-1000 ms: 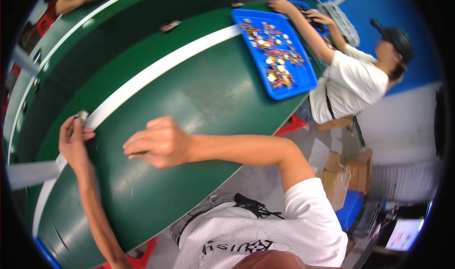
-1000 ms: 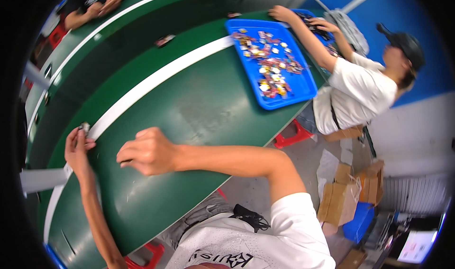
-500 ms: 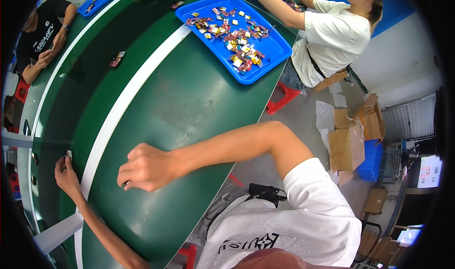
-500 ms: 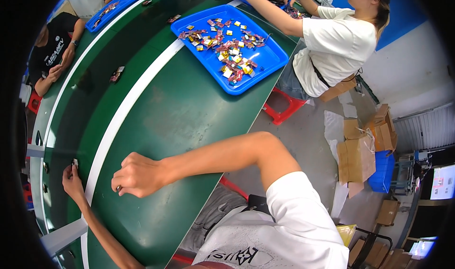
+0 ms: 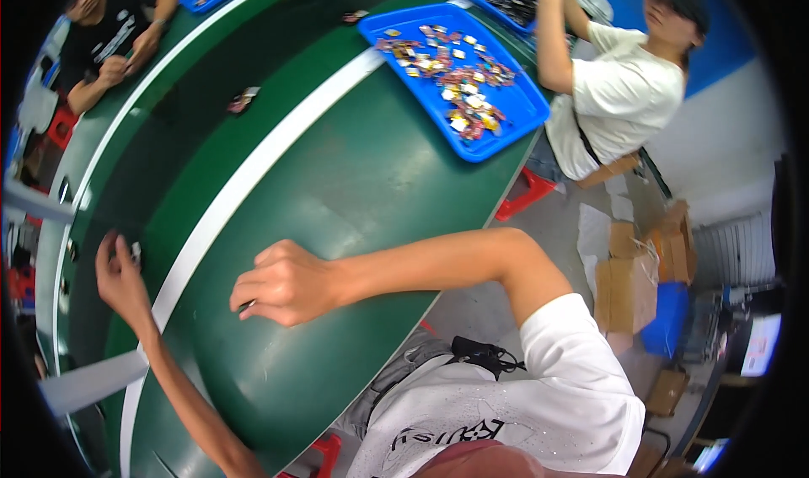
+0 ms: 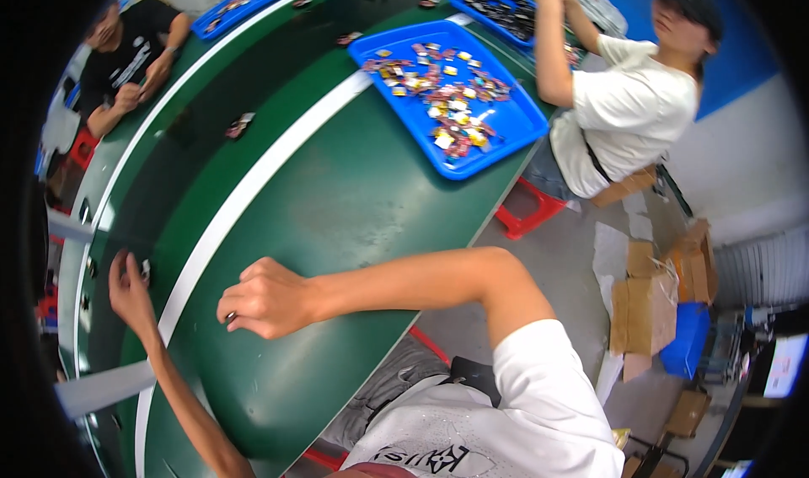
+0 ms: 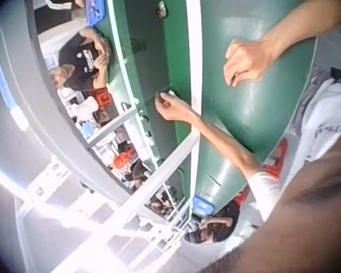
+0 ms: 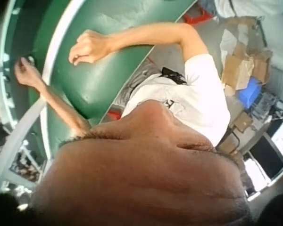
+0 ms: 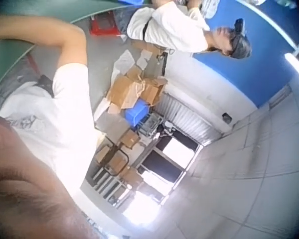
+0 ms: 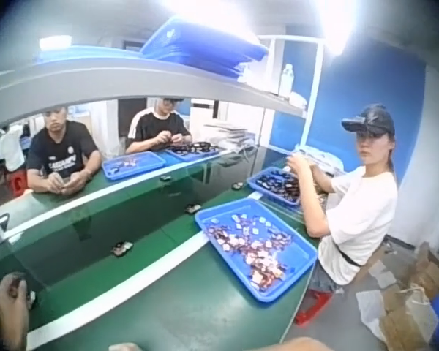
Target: Assembling small electronic components using tweezers on a production line.
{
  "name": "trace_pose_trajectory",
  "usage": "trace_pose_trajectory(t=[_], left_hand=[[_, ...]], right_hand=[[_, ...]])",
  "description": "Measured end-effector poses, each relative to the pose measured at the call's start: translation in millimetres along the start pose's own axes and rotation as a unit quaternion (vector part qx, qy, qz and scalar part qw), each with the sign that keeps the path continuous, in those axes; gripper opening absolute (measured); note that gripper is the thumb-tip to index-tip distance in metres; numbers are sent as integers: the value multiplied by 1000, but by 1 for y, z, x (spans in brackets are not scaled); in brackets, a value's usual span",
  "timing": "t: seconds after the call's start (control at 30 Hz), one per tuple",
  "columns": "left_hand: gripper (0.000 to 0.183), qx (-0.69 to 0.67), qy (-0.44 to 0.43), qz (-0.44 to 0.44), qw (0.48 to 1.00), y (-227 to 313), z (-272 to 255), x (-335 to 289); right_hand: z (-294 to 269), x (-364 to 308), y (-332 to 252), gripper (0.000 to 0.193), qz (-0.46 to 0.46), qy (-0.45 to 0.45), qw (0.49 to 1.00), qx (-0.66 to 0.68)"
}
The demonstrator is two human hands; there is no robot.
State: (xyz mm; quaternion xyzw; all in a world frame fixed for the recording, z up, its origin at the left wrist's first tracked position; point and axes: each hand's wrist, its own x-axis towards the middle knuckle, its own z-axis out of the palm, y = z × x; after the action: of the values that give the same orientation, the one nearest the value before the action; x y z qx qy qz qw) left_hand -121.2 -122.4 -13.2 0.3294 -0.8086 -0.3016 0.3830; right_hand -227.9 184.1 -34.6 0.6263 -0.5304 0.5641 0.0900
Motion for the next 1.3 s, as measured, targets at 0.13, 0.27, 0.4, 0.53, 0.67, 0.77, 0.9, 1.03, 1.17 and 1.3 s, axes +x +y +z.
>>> trace_pose_trajectory(t=[0.13,0.27,0.4,0.53,0.67,0.77,0.9,1.03,1.17,1.3], left_hand=[[34,-126,-109,-82,983,58,39,10],[32,-179,-228,-117,950,82,91,17],[35,-190,-277,-120,934,97,154,29],[35,-120,-264,-151,945,126,197,39],[29,3,-251,-143,957,130,201,46],[24,-87,-252,-165,950,124,196,43],[17,-226,-285,-151,919,99,168,21],[17,-284,-311,-140,896,111,106,-26],[18,-235,-222,-137,936,107,53,-76],[20,-222,-140,-134,956,96,25,-123]], right_hand=[[-3,-3,2,13,10,-8,1000,6],[-3,0,0,14,-4,-46,999,-20],[5,2,-2,13,2,-31,999,8],[1,1,1,14,12,-30,999,-4],[-3,5,-1,14,5,-57,998,-15],[-5,3,-4,14,5,-54,998,-18],[2,-3,-2,14,18,-36,999,-1],[0,-1,-1,14,44,-17,999,0],[-6,6,-5,16,82,-20,994,73],[-9,6,-19,11,247,-71,944,206]])
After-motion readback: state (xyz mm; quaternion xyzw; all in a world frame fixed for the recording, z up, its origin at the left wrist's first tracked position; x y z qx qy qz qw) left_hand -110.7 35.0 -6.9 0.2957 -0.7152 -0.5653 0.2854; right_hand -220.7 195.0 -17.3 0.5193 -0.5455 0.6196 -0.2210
